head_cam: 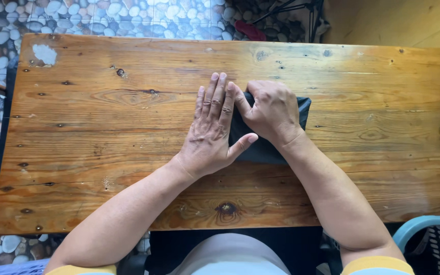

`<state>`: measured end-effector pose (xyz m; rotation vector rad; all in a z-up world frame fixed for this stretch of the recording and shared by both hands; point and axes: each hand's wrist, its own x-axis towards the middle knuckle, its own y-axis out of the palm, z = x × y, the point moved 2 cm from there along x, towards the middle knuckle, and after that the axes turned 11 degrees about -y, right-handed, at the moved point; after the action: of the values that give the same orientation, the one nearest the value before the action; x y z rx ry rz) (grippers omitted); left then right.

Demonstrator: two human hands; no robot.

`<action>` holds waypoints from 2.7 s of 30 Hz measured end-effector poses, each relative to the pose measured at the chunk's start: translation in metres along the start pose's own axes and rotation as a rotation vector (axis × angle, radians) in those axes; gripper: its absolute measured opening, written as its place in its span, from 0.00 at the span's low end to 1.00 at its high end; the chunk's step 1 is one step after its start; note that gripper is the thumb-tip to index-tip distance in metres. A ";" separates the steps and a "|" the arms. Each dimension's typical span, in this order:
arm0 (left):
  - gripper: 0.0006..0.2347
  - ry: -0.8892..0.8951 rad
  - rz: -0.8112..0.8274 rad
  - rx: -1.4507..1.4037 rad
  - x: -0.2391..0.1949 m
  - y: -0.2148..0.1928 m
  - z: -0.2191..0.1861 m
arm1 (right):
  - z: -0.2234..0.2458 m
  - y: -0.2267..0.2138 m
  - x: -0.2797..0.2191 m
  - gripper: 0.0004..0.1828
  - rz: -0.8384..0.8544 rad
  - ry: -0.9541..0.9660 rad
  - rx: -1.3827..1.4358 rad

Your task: The person uses a feather duster to brush a large piece of black fabric laid out on a wooden table. They then fold the fabric into a compact rectangular shape and place it into a small black zippered pouch.

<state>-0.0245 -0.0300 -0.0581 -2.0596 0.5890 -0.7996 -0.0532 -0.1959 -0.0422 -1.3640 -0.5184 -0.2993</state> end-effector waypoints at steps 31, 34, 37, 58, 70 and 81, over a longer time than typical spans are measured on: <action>0.11 -0.580 -0.072 -1.288 0.024 -0.024 0.055 | -0.025 -0.046 0.005 0.47 -0.301 0.187 0.473; 0.09 -0.561 -0.097 -1.347 0.028 -0.032 0.057 | -0.024 -0.045 0.009 0.35 -0.134 0.427 0.857; 0.09 -0.526 -0.112 -1.304 0.030 -0.036 0.056 | -0.019 -0.034 0.009 0.23 -0.078 0.525 0.912; 0.16 -0.646 -0.103 -1.141 0.036 -0.023 0.071 | -0.039 0.011 -0.002 0.22 -0.220 0.587 0.807; 0.18 -0.620 -0.067 -1.110 0.034 -0.017 0.078 | -0.050 0.024 -0.007 0.23 -0.189 0.594 0.743; 0.17 -0.621 -0.056 -1.094 0.031 -0.028 0.068 | -0.044 0.015 -0.004 0.22 -0.201 0.574 0.745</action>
<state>0.0492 0.0015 -0.0557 -3.1060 0.6722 0.2866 -0.0415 -0.2361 -0.0621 -0.4642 -0.2361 -0.5711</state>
